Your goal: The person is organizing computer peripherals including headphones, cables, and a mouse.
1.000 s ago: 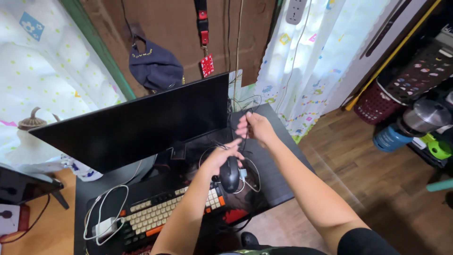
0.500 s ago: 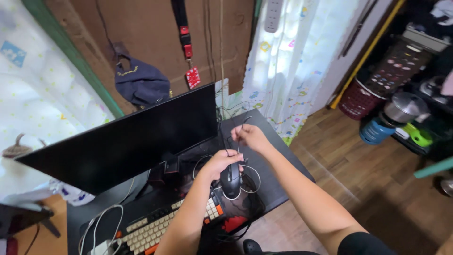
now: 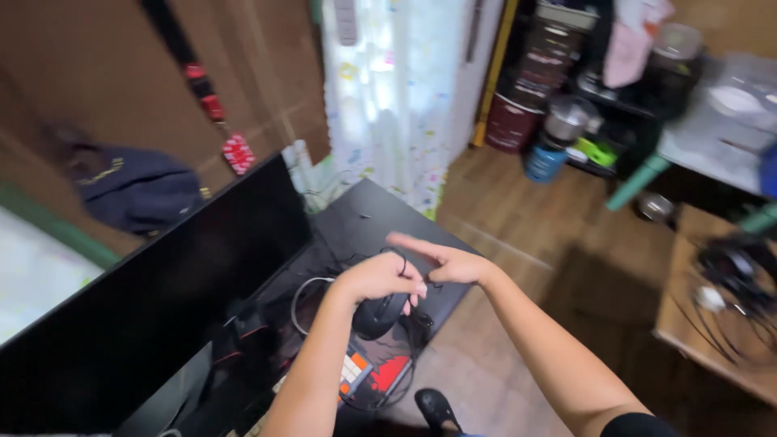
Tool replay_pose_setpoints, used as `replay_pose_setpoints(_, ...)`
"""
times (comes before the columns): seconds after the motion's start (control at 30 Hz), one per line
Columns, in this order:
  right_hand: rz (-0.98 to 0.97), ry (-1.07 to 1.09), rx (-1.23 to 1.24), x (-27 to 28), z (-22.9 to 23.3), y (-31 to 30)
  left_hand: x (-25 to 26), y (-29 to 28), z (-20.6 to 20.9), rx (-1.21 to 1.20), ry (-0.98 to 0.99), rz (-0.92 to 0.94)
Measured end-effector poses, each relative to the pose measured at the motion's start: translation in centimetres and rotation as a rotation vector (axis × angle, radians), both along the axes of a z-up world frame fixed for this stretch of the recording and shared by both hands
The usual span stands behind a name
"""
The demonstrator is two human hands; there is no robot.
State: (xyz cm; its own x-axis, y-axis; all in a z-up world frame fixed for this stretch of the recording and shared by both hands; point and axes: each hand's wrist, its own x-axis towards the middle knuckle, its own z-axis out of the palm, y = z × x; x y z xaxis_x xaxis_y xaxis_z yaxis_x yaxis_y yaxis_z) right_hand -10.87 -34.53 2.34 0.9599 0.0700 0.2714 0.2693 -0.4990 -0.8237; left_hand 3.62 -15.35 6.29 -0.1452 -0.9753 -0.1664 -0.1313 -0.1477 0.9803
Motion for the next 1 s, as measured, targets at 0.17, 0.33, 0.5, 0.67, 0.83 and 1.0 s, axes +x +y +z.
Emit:
replay_pose_setpoints(0.17,0.163,0.27,0.861,-6.2,-0.7,-0.1,-2.4,-2.7,1.1,0.008,0.114,-0.151)
replay_pose_setpoints(0.33,-0.17,-0.015,0.582,-12.0,4.5,1.5,-8.3,-4.6,0.8,0.269,0.09,-0.436)
replay_pose_setpoints(0.5,0.004,0.21,0.672,-20.2,0.1,-0.7,-13.9,-7.2,0.4,0.296,0.159,-0.391)
replay_pose_setpoints(0.67,-0.068,0.35,0.621,-31.6,-1.7,-1.0,-19.7,-11.0,-0.5,0.121,0.206,-0.43)
replay_pose_setpoints(0.83,-0.451,0.333,0.778,-46.6,-4.2,-0.2,-27.3,-14.4,-1.6,-0.005,0.3,-0.056)
replay_pose_setpoints(1.0,-0.728,0.221,0.857,-59.9,-6.8,1.0,-40.4,-16.4,-4.1,-0.084,0.428,0.018)
